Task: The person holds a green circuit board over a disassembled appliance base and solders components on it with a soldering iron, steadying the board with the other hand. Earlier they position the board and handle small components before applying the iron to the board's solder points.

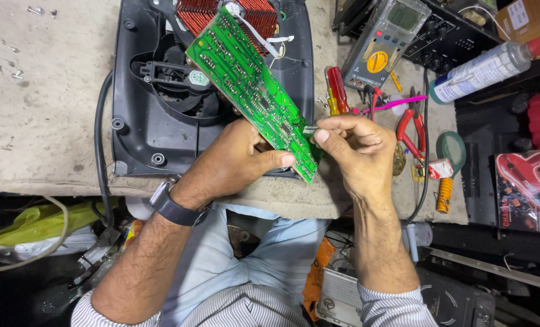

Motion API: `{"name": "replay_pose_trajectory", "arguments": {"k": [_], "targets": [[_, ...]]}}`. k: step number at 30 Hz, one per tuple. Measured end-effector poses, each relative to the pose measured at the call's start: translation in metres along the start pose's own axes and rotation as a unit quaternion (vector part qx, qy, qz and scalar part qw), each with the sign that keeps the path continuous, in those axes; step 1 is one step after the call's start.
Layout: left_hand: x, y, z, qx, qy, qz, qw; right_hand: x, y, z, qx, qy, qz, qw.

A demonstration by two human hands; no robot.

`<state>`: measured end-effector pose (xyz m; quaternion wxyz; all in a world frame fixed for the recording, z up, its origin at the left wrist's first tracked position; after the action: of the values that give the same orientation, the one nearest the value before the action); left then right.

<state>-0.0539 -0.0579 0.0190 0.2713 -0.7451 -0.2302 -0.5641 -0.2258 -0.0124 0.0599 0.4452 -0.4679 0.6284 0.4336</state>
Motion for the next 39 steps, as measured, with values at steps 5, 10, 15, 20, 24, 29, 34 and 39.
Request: {"name": "replay_pose_trajectory", "arguments": {"k": [5, 10, 15, 20, 24, 29, 34, 39], "targets": [[-0.004, 0.003, 0.001, 0.013, 0.008, -0.029, 0.999, -0.015, -0.013, -0.005, -0.051, 0.061, 0.136, 0.988], [-0.001, 0.006, 0.002, 0.021, -0.005, -0.04, 0.999, -0.004, -0.018, -0.007, -0.035, 0.03, 0.113, 0.993], [-0.003, 0.006, 0.002, 0.02, 0.004, -0.027, 0.999, 0.004, -0.022, -0.009, -0.036, 0.018, 0.085, 0.996], [-0.004, 0.008, 0.003, 0.025, 0.005, -0.029, 0.999, 0.0, -0.027, -0.007, -0.025, 0.048, 0.132, 0.99], [-0.006, 0.007, 0.002, 0.022, 0.005, 0.002, 1.0, -0.008, -0.03, -0.003, -0.004, 0.087, 0.162, 0.983], [-0.005, 0.008, 0.002, 0.023, -0.008, -0.016, 1.0, -0.008, -0.029, -0.002, -0.001, 0.07, 0.123, 0.99], [-0.006, 0.007, 0.002, 0.023, 0.007, -0.023, 0.999, -0.017, -0.035, -0.001, -0.007, 0.119, 0.197, 0.973], [-0.004, 0.008, 0.002, 0.025, -0.002, -0.034, 0.999, -0.029, -0.037, 0.005, 0.016, 0.184, 0.232, 0.955]]}}
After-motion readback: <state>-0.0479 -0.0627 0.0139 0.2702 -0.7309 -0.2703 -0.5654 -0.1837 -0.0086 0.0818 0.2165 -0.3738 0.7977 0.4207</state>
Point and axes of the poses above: each hand's wrist, its own z-axis away from the middle knuckle, its own y-axis out of the back of the hand, x = y × z, the point moved 8 cm from there along -z, towards the middle knuckle, and after that the axes turned 4 degrees about -z, right-handed, at the moved point
